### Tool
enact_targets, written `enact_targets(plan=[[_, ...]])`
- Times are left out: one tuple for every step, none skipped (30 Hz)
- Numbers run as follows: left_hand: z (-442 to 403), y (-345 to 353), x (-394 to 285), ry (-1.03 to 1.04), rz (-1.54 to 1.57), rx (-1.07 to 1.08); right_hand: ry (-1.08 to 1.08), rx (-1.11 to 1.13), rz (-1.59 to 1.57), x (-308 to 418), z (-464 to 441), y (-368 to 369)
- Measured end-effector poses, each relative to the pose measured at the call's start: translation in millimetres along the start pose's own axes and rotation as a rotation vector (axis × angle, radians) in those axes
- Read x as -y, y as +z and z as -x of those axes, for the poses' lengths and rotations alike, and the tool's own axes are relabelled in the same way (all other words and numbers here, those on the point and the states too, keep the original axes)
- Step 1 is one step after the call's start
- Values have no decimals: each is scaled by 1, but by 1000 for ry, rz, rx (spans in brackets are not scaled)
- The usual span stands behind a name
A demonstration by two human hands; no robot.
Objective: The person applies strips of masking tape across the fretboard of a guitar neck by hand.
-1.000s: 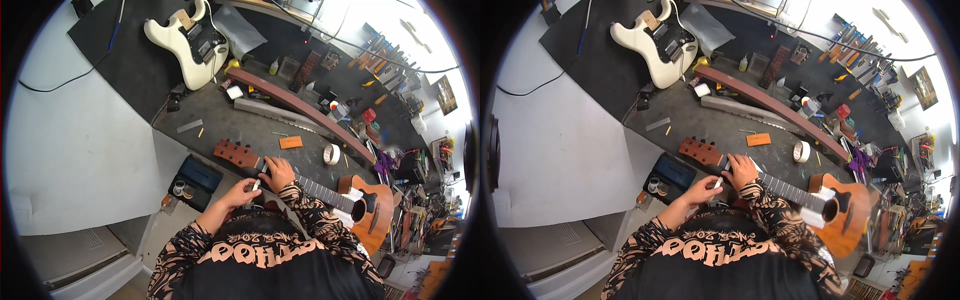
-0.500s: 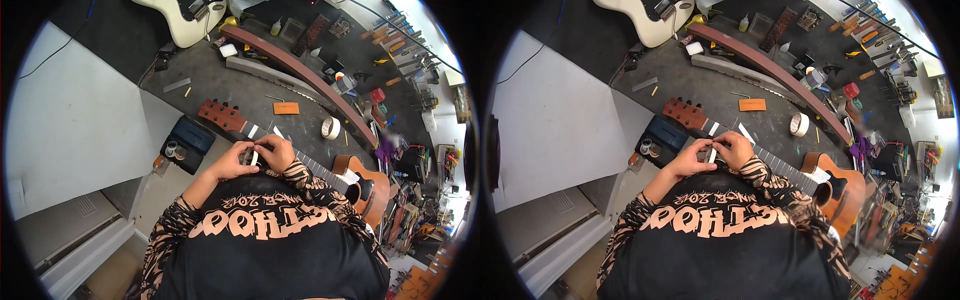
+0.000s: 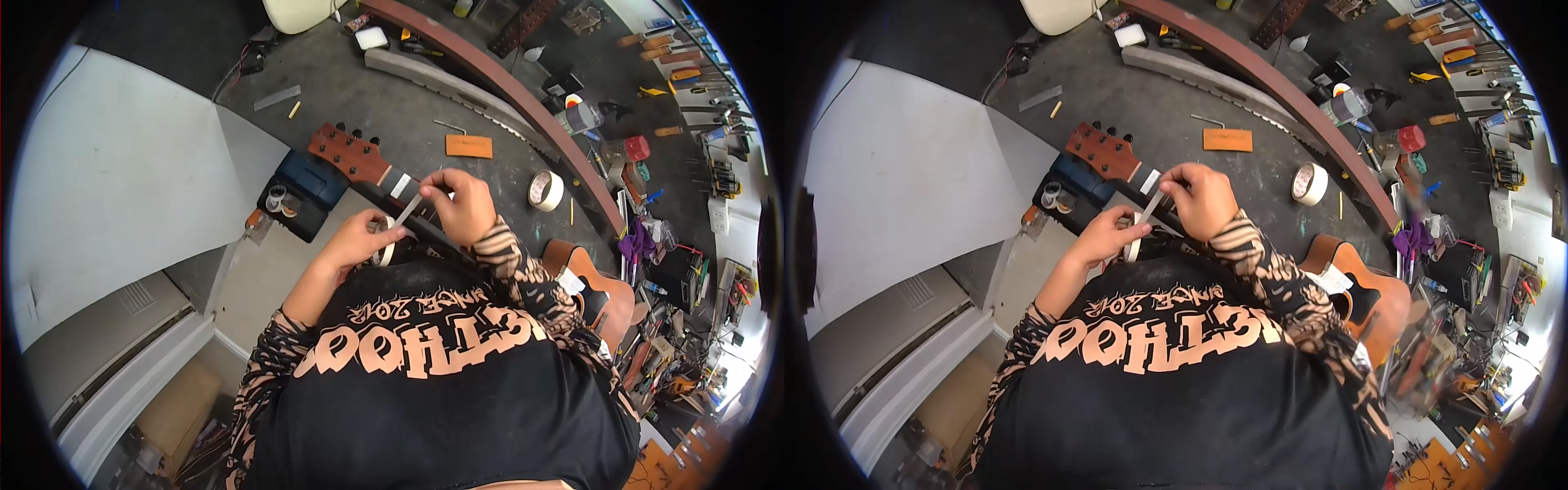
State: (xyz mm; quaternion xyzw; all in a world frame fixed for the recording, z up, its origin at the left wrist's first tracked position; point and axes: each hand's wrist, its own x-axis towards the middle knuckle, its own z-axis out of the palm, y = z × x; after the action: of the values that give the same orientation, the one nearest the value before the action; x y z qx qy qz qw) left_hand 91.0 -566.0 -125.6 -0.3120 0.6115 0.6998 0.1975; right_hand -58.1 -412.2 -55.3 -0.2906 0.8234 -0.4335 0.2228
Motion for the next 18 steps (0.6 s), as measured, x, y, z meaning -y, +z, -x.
enact_targets(plan=[[1, 3, -3, 95, -61, 5, 35, 14, 3, -6, -7, 4], [3, 7, -7, 192, -117, 10, 70, 30, 10, -15, -13, 8], [10, 9, -19, 89, -61, 26, 67, 33, 25, -25, -19, 12], [5, 9, -12, 86, -53, 24, 78, 14, 55, -32, -24, 15], [-2, 8, 1, 136, -20, 32, 123, 54, 67, -36, -28, 14], [-1, 8, 0, 185, 11, 40, 170, 95, 78, -38, -31, 15], [-2, 7, -1, 166, 75, 83, 171, 104, 78, -39, -31, 17], [1, 7, -2, 145, 121, 67, 139, 68, 87, -41, -31, 20], [-4, 8, 1, 145, 192, 40, 106, 34, 97, -43, -30, 23], [-10, 9, 7, 147, 267, 8, 152, 38, 47, -44, -32, 23], [-13, 11, 10, 122, 330, -3, 156, 44, 50, -46, -34, 24], [-15, 12, 11, 118, 334, -6, 161, 49, 54, -49, -35, 26], [-18, 13, 11, 136, 273, -32, 162, 53, 54, -51, -35, 28], [-20, 14, 11, 153, 211, -56, 144, 30, 44, -53, -35, 30], [-21, 15, 8, 150, 213, -54, 127, 7, 36, -55, -34, 32], [-20, 15, 5, 133, 185, -57, 130, 10, 38, -57, -34, 32], [-20, 16, 3, 115, 156, -61, 121, -6, 10, -58, -35, 34], [-22, 17, 4, 110, 158, -59, 113, -22, -19, -60, -35, 35]])
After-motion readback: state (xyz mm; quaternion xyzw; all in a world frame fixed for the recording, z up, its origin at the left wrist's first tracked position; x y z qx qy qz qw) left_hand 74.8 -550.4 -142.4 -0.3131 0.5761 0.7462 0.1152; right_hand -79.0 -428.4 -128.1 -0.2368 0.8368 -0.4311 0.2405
